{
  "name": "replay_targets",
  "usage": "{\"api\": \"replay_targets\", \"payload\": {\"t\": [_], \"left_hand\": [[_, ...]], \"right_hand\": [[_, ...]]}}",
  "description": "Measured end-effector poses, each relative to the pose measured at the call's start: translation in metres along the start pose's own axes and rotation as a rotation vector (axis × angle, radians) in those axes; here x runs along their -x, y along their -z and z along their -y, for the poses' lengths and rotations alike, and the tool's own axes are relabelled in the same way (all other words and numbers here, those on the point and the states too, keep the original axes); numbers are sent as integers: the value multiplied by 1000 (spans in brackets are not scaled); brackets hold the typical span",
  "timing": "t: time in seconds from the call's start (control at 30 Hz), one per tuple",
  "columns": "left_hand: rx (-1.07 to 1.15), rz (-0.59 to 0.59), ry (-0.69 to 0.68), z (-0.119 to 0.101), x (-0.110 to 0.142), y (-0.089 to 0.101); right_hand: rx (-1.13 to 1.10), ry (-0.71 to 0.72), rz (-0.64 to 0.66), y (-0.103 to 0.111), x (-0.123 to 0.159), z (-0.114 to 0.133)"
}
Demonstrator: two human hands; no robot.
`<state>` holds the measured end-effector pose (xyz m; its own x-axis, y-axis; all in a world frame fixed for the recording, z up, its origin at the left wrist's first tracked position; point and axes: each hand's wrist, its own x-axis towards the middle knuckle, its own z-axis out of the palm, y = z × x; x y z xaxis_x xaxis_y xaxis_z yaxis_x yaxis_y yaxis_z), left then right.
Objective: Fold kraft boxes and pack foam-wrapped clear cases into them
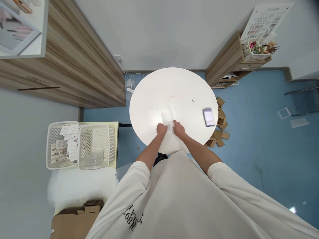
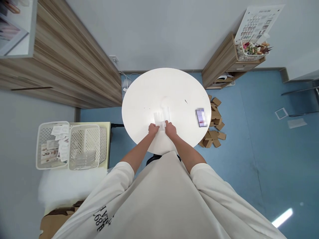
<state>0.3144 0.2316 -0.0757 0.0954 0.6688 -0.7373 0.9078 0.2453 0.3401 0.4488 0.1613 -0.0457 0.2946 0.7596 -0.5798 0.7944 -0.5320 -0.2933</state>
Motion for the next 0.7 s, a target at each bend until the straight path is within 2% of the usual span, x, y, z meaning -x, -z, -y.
{"api": "replay_targets", "payload": {"t": [0.2,0.3,0.43,0.7], "left_hand": [[293,14,-101,-14,10,-5],[304,27,-157,-27,14,-10],[320,43,-190,-37,15,-17],[365,94,-324,-35,18,-21]], "right_hand": [[106,18,-71,0,1,0],[91,22,-117,-1,-2,-5],[-12,41,-116,-6,-6,-16],[-184,201,-138,-5,11,-40]]}}
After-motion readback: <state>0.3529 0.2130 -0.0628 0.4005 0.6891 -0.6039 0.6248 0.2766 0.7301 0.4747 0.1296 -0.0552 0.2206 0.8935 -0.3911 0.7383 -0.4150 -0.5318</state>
